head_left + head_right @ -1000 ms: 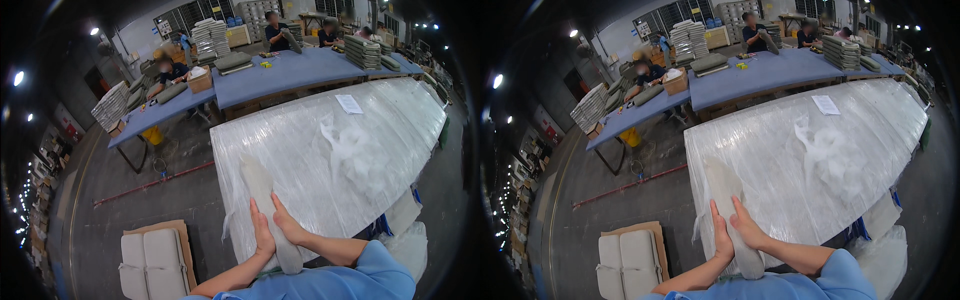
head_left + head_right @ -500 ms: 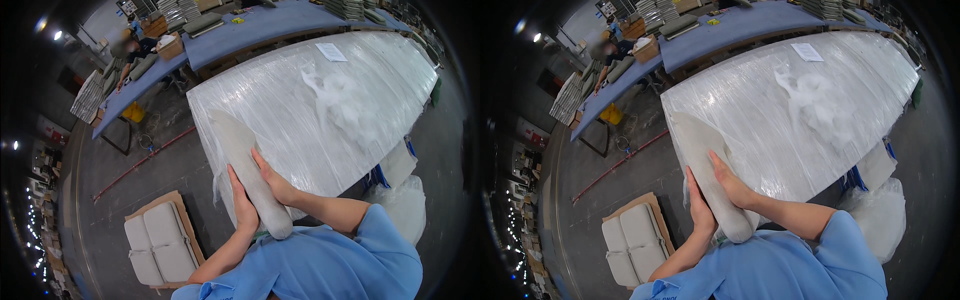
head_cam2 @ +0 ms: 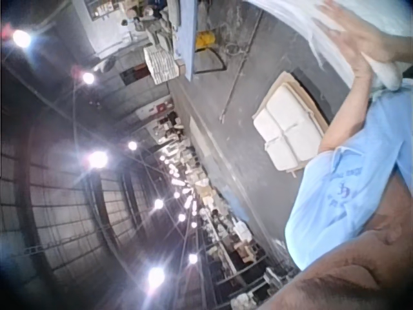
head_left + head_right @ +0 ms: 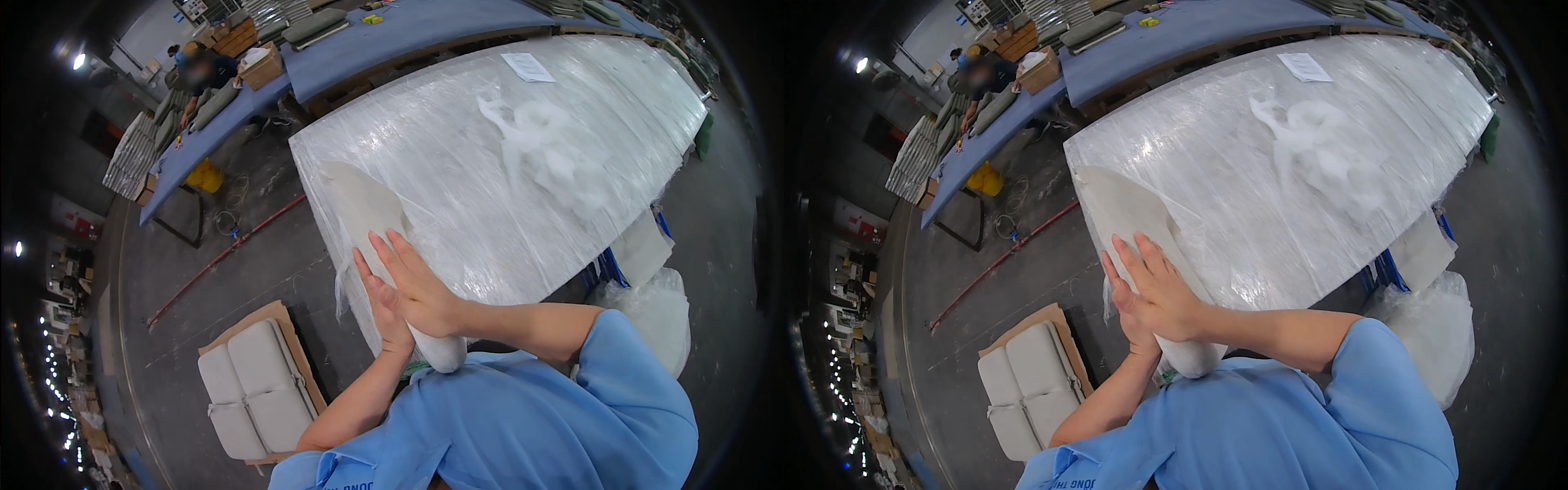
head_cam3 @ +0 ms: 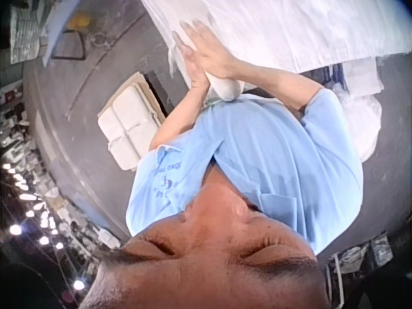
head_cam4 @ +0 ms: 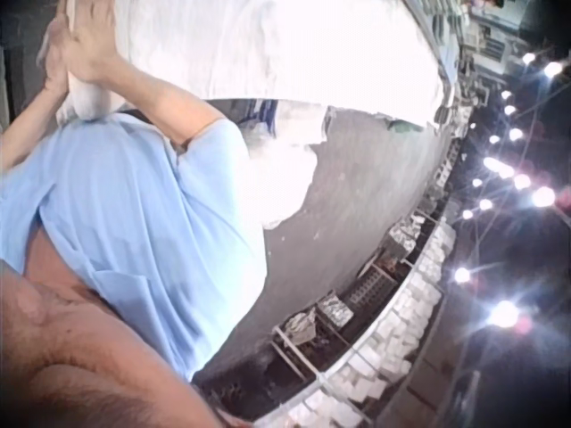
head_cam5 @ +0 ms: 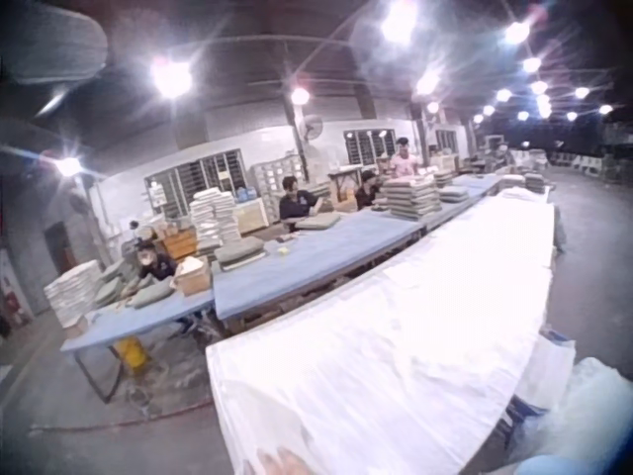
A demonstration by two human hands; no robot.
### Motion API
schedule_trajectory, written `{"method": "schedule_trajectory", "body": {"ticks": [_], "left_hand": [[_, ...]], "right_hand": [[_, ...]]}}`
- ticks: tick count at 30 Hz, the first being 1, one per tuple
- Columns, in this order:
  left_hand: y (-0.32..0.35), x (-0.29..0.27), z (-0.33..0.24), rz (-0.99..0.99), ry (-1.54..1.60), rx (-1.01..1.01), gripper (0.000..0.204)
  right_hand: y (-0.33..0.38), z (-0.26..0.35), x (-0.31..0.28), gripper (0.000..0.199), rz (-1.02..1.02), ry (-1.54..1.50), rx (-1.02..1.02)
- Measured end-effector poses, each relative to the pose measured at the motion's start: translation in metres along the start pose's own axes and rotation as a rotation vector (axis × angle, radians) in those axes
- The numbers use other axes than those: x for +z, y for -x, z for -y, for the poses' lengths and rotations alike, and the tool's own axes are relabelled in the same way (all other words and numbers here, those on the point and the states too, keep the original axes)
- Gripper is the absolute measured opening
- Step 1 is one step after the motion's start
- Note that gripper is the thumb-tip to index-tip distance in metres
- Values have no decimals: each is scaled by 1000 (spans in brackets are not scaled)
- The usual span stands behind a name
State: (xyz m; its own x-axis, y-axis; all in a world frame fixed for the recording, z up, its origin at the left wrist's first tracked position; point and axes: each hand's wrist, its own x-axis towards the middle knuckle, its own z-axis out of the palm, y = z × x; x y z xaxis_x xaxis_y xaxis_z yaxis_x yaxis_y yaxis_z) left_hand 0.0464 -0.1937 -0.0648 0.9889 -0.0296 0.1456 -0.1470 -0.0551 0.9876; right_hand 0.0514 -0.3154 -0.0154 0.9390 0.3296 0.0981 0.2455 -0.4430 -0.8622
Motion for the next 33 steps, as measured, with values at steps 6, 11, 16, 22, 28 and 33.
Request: {"method": "schedule_trajectory", "body": {"ticks": [6,11,16,22,28,33], "left_hand": [[32,-4,-24,75,161,-210,70],[59,7,-24,80,149,-75,74],[59,20,-22,44,226,-43,79],[64,23,4,41,344,-75,81],[54,15,-7,27,174,-17,76],[61,7,-20,90,168,-76,76]], "right_hand": [[31,-26,-7,77,-32,-468,-23],[48,-27,2,85,-69,-520,-11],[49,-17,5,98,-144,-347,-74],[47,0,2,93,-165,-22,-127],[44,-2,0,87,-170,-102,-121],[60,-25,4,85,-158,-642,114]]}}
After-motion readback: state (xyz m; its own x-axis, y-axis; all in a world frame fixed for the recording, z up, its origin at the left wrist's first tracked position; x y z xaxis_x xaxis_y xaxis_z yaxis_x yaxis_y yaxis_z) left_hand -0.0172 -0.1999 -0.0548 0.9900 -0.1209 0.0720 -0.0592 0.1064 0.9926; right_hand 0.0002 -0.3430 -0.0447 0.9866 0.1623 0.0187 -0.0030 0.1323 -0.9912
